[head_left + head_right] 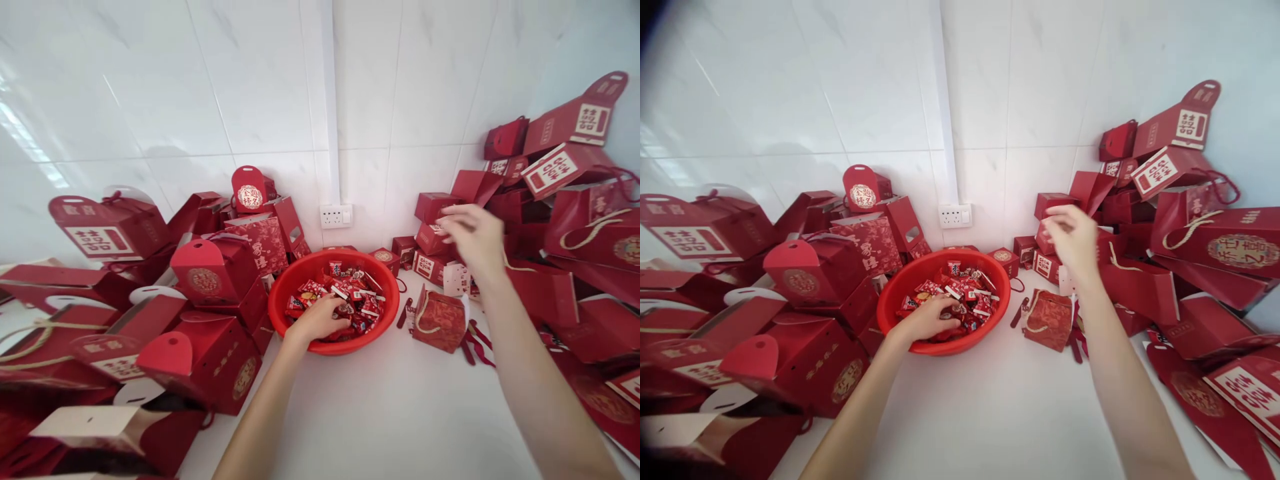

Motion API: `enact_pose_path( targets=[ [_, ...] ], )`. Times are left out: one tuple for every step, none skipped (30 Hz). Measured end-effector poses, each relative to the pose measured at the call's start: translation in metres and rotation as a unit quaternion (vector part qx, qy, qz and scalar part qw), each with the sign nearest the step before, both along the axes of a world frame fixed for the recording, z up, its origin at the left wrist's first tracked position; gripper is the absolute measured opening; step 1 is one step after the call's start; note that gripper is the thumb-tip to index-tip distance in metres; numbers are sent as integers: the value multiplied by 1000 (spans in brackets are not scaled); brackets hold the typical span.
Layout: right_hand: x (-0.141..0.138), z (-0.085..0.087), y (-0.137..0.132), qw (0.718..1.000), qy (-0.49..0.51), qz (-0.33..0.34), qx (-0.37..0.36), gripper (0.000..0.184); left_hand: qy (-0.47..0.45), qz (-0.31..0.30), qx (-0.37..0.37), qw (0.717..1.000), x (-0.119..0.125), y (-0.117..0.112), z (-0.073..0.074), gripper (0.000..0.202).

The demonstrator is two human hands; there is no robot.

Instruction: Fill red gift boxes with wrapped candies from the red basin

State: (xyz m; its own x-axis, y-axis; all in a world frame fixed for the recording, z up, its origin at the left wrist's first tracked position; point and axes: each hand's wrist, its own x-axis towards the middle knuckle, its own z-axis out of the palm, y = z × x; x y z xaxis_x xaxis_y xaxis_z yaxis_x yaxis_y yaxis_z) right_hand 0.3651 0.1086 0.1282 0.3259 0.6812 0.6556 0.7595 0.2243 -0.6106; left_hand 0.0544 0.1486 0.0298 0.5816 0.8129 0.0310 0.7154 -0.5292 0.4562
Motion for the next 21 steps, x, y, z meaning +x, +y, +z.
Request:
enact_pose_path(
  targets=[
    [3,-2,20,999,-28,13,-43,42,-1,-8,-4,1000,0,0,0,40],
    [5,-4,38,993,-61,32,-92,47,-1,-14,-6,1000,0,0,-1,40],
    [4,-7,55,983,-97,56,-143,54,-2,-17,-8,1000,-1,0,-2,41],
    [2,-11,70,968,-133,80,-195,63,-4,-21,-9,1000,-1,0,-2,42],
    [-1,-15,83,951,-168,100,-241,74,-5,-23,-8,1000,-2,-1,-2,42],
    [-5,-20,95,930,-202,114,-285,85,-8,-26,-8,1000,-2,-1,-3,41],
    [-10,-26,105,910,-232,123,-321,96,-12,-29,-9,999,-3,-2,-3,41],
    [-15,-32,114,892,-259,129,-347,105,-16,-29,-13,999,-4,-2,-4,40],
    [-20,-37,122,877,-283,132,-366,110,-21,-29,-21,999,-4,-2,-5,39],
    [-24,-43,129,863,-306,136,-379,109,-26,-26,-29,999,-5,-1,-6,39],
    [-28,-48,136,851,-327,139,-387,106,-33,-24,-38,998,-5,-1,-7,38],
    [-30,-53,142,840,-344,144,-394,103,-38,-21,-45,998,-6,0,-8,38],
    [-32,-57,147,831,-358,148,-399,101,-43,-20,-50,998,-6,2,-10,37],
    [-32,-60,151,824,-369,152,-402,98,-45,-20,-55,997,-7,3,-11,37],
    [-32,-64,155,820,-375,153,-404,94,-44,-21,-59,997,-7,4,-12,36],
    [-32,-66,158,819,-378,153,-404,88,-41,-21,-63,997,-7,5,-13,37],
    [-30,-69,160,819,-378,150,-404,78,-37,-21,-67,997,-7,6,-13,37],
    [-29,-71,161,822,-376,145,-403,67,-34,-22,-69,997,-7,6,-13,39],
    [-28,-74,162,826,-373,139,-400,56,-31,-23,-71,997,-7,7,-13,39],
    [-27,-76,163,830,-369,131,-396,47,-28,-24,-72,997,-7,7,-13,40],
    [-27,-79,164,836,-365,123,-392,41,-26,-26,-73,997,-7,7,-13,41]
  ],
)
